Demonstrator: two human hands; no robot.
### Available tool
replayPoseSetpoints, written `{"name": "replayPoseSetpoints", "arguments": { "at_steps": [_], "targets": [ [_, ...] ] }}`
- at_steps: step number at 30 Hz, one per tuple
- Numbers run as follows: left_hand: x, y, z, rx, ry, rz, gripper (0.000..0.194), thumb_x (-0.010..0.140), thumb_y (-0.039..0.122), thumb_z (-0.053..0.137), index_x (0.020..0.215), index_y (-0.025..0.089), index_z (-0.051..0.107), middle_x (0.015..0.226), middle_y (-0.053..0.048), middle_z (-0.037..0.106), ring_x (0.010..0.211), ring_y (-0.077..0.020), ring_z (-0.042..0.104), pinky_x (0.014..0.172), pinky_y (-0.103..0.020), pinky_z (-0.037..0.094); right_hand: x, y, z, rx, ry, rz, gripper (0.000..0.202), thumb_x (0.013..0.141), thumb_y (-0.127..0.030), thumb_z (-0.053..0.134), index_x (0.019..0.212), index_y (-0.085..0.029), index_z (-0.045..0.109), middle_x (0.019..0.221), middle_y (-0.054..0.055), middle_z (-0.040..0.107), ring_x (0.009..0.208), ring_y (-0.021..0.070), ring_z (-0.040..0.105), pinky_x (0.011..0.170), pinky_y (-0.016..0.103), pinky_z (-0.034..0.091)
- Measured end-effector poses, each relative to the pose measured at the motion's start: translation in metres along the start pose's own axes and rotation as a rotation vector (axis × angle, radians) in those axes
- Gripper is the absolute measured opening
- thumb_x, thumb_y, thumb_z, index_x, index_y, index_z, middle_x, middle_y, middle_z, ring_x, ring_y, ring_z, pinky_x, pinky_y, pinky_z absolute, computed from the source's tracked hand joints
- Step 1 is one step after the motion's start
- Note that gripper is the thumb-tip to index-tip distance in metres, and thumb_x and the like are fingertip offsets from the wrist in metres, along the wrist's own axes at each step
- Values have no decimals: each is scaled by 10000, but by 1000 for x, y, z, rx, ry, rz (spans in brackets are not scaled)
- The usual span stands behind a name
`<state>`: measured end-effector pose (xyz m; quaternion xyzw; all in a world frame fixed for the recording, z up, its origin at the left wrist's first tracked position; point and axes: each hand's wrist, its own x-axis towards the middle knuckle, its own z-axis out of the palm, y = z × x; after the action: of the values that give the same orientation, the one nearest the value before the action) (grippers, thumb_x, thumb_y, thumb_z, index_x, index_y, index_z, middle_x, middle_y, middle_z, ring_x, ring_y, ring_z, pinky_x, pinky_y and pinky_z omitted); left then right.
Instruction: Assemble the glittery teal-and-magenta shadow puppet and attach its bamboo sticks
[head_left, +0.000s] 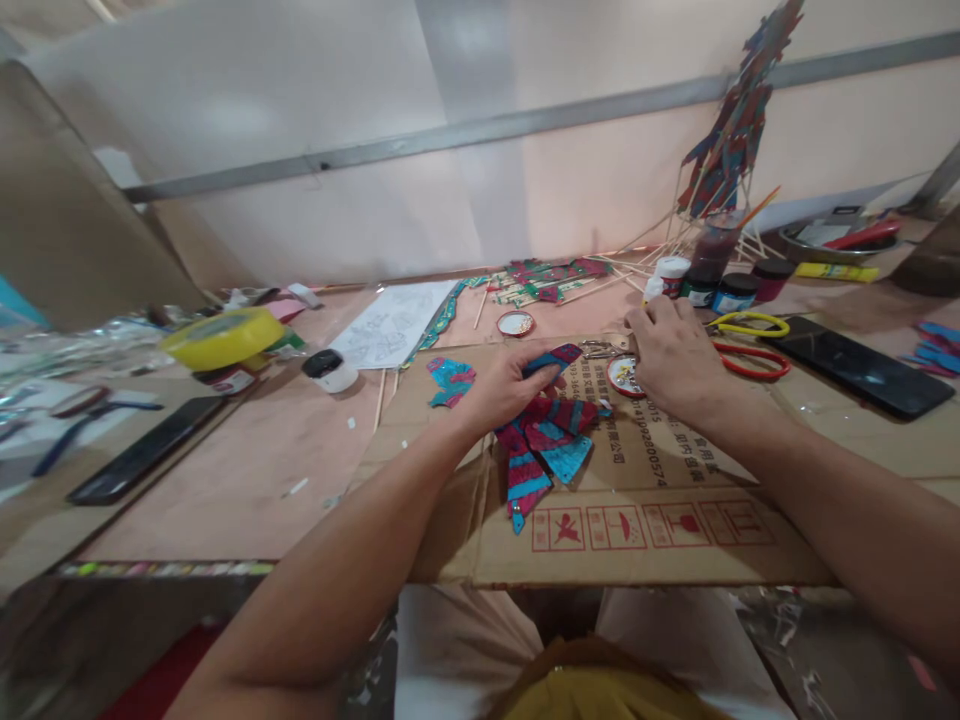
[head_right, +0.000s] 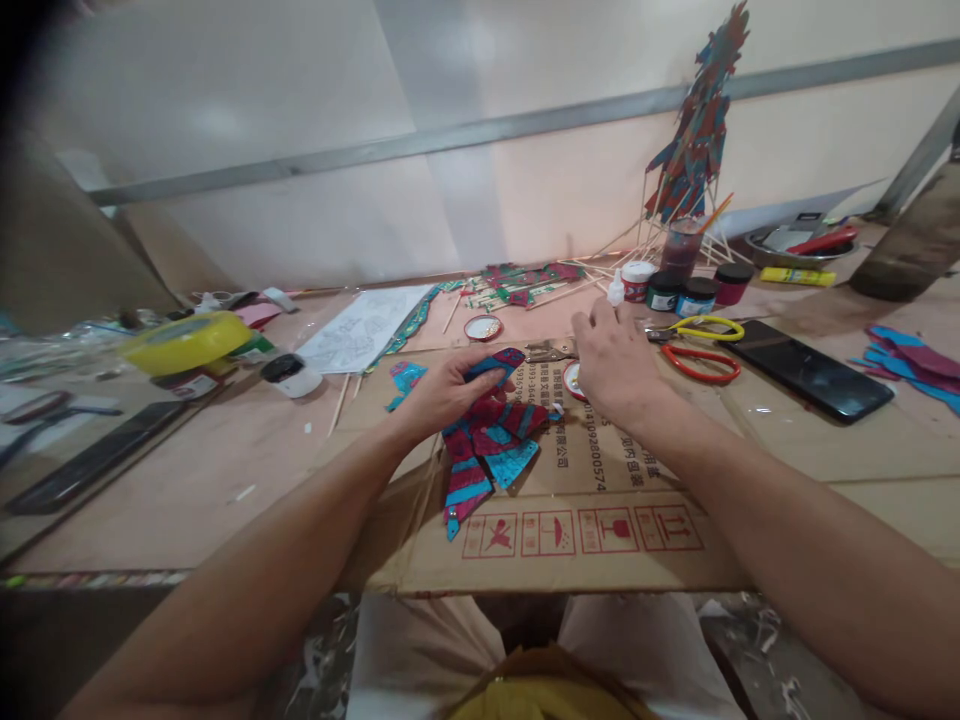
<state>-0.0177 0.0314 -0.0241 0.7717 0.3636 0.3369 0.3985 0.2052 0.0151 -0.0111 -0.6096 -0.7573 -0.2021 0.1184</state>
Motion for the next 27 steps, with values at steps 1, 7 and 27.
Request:
{"name": "replayPoseSetpoints", "arguments": {
  "at_steps": [1, 7, 27],
  "targets": [
    [0, 0, 0, 14, -4, 16, 219, 880, 286, 550, 999, 158, 682, 789, -24, 673, 665, -112, 573, 642, -231, 476, 0, -1, -1, -11, 1, 4, 264, 893, -130, 384, 1063, -100, 584, 1053, 191, 529, 964, 306, 422, 826, 393, 352],
    [-1, -2, 1, 97, -7, 51, 189, 888, 281, 527, 875, 186, 690, 766, -12, 672, 693, -126, 589, 713, -254, 485, -3, -5, -5, -58, 29, -1, 272, 893, -120, 371, 1054, -107, 590, 1051, 183, 536, 975, 313, 421, 815, 396, 359],
    [-4, -1, -4, 467, 42, 211, 296, 937, 236, 496, 1165, 244, 685, 1032, -55, 707, 979, -188, 635, 892, -306, 475, -6, -13, -14, -74, 106, 21, 315, 894, -108, 367, 1082, -108, 620, 1071, 190, 530, 987, 332, 411, 813, 449, 336]
  ]
}}
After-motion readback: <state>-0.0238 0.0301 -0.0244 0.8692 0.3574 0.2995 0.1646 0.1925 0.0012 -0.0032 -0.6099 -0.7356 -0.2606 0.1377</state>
